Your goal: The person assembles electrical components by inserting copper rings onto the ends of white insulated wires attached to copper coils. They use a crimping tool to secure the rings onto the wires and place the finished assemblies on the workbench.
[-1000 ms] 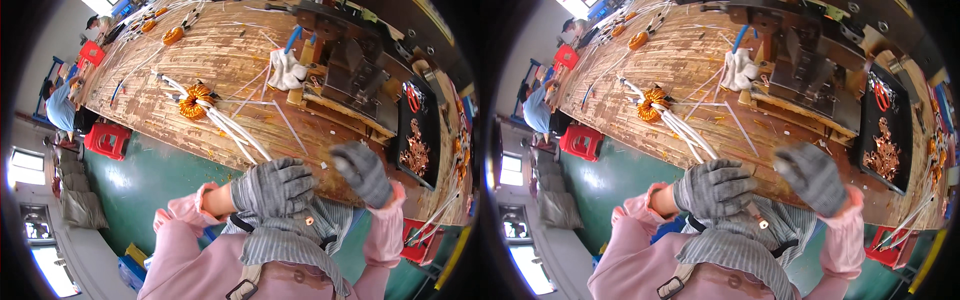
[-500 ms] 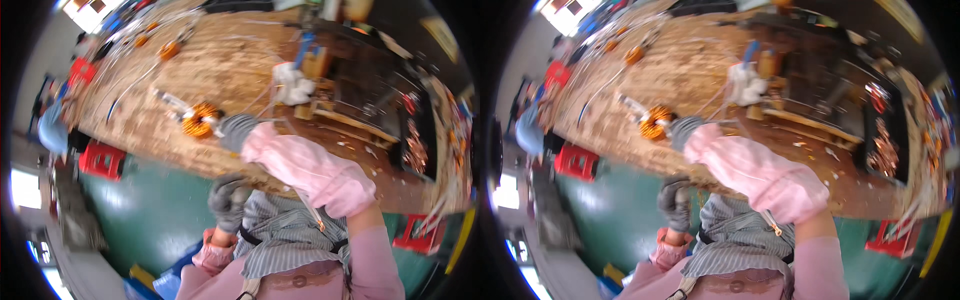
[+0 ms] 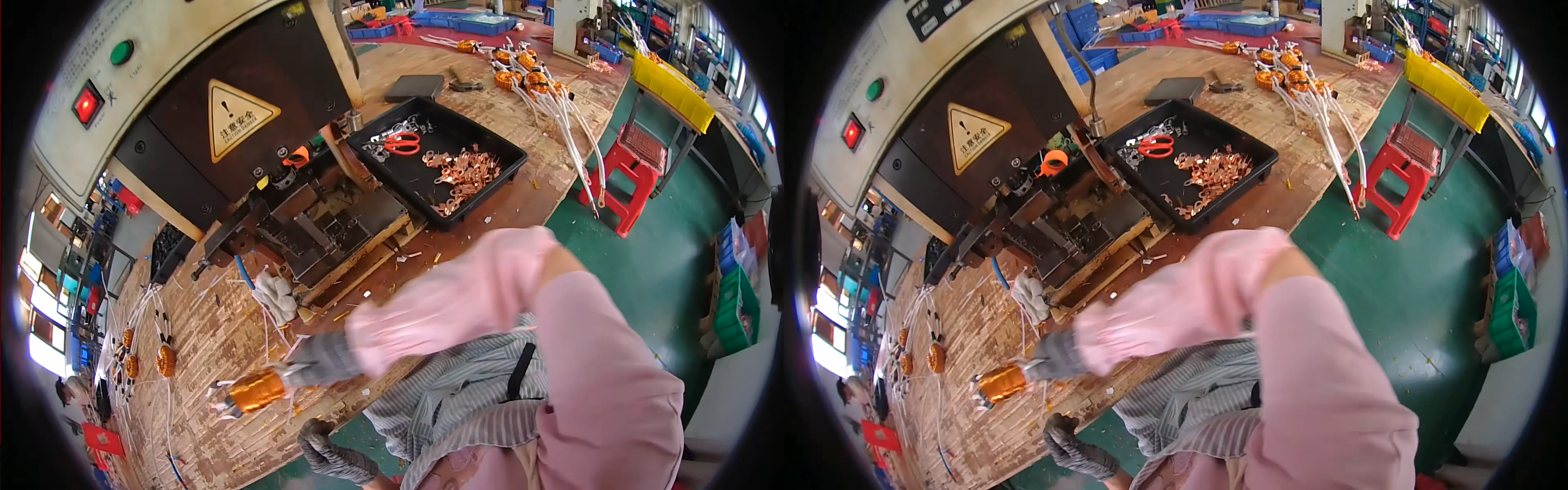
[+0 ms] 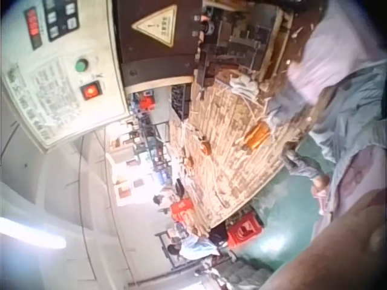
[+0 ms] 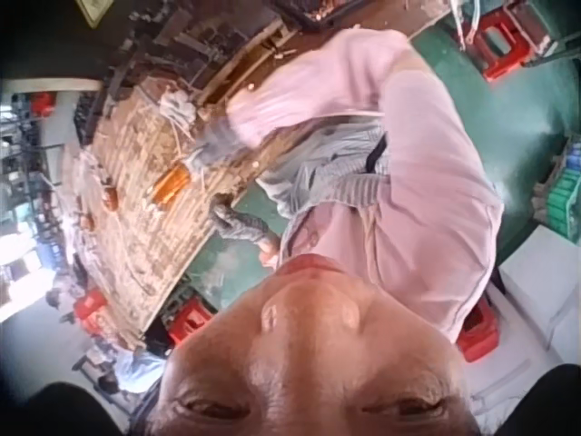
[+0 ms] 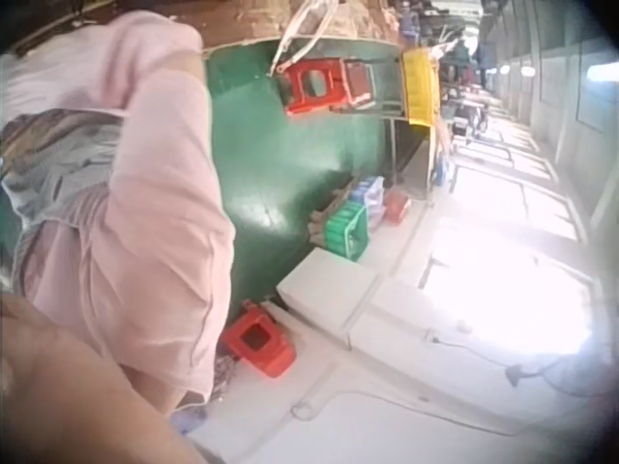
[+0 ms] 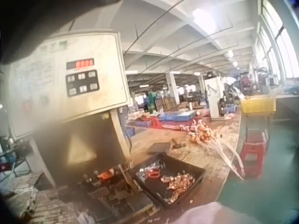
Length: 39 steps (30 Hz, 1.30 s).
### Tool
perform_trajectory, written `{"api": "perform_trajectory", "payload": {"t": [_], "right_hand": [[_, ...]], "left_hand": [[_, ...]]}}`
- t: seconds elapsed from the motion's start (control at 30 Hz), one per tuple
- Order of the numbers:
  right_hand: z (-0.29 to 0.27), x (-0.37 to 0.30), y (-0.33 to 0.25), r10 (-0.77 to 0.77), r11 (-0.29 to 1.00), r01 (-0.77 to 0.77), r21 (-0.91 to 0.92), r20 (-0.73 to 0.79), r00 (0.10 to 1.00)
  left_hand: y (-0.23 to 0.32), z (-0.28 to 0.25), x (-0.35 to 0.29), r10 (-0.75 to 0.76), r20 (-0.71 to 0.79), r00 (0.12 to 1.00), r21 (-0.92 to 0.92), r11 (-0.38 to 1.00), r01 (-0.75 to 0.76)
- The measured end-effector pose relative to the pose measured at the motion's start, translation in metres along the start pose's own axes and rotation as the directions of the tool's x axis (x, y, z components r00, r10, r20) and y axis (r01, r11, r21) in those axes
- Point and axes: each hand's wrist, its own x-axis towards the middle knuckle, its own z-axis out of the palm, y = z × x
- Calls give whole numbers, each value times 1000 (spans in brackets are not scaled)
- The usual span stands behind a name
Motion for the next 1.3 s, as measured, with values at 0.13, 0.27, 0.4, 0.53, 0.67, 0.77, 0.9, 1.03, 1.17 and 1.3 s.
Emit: {"api": "perform_trajectory", "payload": {"t": [0.13, 0.27, 0.4, 0.53, 0.67, 0.77, 0.9, 1.03, 1.17, 1.3], "right_hand": [[-3, -104, 56, -235, 923, 261, 283, -123, 964], [4, -248, 82, 40, 885, 128, 448, -346, 937], [60, -385, 116, 330, 815, 66, 576, -555, 764], [83, -397, 129, 331, 736, 525, 428, -903, 274], [50, -405, 167, 335, 837, 454, 307, -942, 19], [-27, -398, 188, 292, 920, 273, 279, -957, -4], [-158, -376, 241, 238, 966, 114, 231, -970, -51], [-331, -397, 332, 287, 821, -492, 290, -954, -84], [-377, -397, 399, 470, 481, -823, 302, -881, -48], [-371, -397, 413, 472, 437, -857, 273, -881, -40]], "left_hand": [[7, 14, -16, 55, 139, 989, -23, 998, -52], [19, 41, -39, 107, 312, 944, -34, 994, -101], [25, 82, -53, 299, 576, 760, -40, 940, -340], [39, 112, -53, 445, 711, 545, -117, 838, -533], [40, 133, -43, 444, 772, 455, -43, 750, -660], [20, 138, -38, 378, 718, 584, 53, 808, -587], [9, 139, -38, 414, 687, 598, 52, 792, -609], [9, 148, -41, 398, 697, 596, 56, 799, -599], [9, 148, -41, 374, 687, 623, 80, 813, -576], [19, 158, -41, 410, 666, 623, 80, 791, -607]]}}
